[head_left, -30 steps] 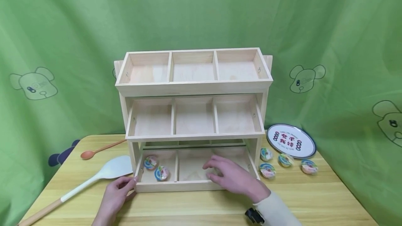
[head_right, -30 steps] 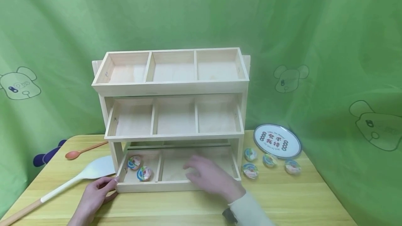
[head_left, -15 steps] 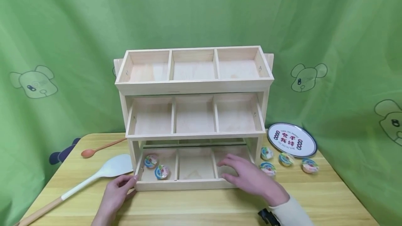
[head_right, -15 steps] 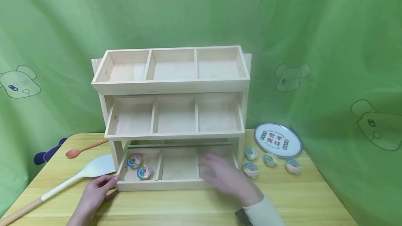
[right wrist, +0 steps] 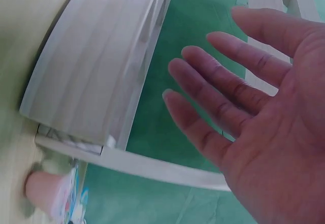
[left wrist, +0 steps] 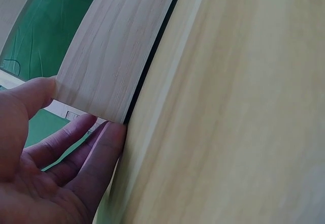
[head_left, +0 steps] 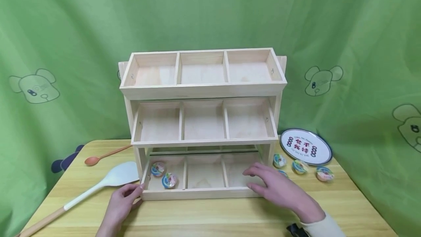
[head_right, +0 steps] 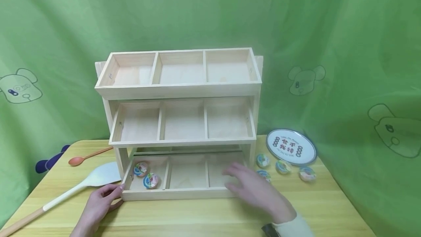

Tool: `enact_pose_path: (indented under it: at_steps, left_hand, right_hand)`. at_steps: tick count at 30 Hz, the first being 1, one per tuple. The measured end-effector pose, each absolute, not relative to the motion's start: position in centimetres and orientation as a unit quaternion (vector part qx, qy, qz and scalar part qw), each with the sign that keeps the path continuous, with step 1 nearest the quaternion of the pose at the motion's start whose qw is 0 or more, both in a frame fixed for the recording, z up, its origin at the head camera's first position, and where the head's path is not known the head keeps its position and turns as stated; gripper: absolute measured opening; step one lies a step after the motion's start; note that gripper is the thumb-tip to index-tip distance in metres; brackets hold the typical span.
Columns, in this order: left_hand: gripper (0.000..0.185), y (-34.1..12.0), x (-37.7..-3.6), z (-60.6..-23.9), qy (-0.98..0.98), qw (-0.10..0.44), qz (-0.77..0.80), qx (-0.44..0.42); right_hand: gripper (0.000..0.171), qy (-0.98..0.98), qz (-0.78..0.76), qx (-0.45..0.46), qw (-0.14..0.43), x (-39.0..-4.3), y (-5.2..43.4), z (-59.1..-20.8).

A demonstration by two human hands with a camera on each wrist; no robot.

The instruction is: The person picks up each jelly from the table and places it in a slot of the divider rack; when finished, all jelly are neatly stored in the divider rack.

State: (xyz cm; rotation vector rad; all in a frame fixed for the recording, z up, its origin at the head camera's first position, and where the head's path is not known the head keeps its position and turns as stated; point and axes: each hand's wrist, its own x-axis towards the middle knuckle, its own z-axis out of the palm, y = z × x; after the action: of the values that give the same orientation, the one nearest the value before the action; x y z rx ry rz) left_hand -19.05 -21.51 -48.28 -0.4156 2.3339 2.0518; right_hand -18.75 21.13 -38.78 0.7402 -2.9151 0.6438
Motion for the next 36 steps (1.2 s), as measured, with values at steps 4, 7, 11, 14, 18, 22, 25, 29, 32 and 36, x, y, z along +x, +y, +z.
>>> enact_pose_path:
  at_steps: [4, 7, 11, 14, 18, 22, 25, 29, 32, 36]
  left_hand:
    - [0.046, -21.6, -18.9, -48.3, 0.745, 0.003, 0.653, -0.135]
    - [0.045, -21.6, -18.9, -48.2, 0.747, 0.002, 0.652, -0.134]
    - [0.045, -21.5, -19.0, -48.2, 0.748, 0.001, 0.651, -0.13]
    - [0.044, -21.5, -19.0, -48.2, 0.747, 0.002, 0.652, -0.129]
    - [0.045, -21.4, -19.0, -48.1, 0.747, 0.003, 0.652, -0.129]
    - [0.045, -21.4, -19.0, -48.1, 0.749, 0.002, 0.651, -0.128]
    - [0.044, -21.4, -19.0, -48.1, 0.748, 0.002, 0.652, -0.128]
    - [0.046, -21.4, -19.0, -48.1, 0.749, 0.002, 0.65, -0.128]
    - [0.047, -21.5, -19.0, -48.2, 0.751, 0.001, 0.648, -0.129]
    - [0.049, -21.4, -19.0, -48.2, 0.75, 0.003, 0.648, -0.132]
  right_hand:
    - [0.028, -0.948, 0.211, 0.234, 0.036, -18.3, 22.0, -38.8]
    - [0.03, -0.949, 0.219, 0.225, 0.038, -17.9, 22.9, -38.8]
    - [0.036, -0.95, 0.235, 0.204, 0.03, -17.3, 24.3, -38.6]
    - [0.038, -0.951, 0.24, 0.192, 0.031, -16.9, 25.3, -38.4]
    - [0.036, -0.954, 0.222, 0.192, 0.059, -16.8, 26.4, -38.6]
    - [0.038, -0.962, 0.188, 0.181, 0.082, -16.9, 27.1, -39.1]
    - [0.041, -0.967, 0.16, 0.173, 0.093, -17.1, 27.6, -39.4]
    - [0.043, -0.967, 0.145, 0.178, 0.108, -17.5, 28.0, -39.8]
    - [0.043, -0.966, 0.148, 0.183, 0.111, -17.7, 28.2, -40.2]
    - [0.046, -0.965, 0.147, 0.187, 0.109, -18.2, 28.4, -40.9]
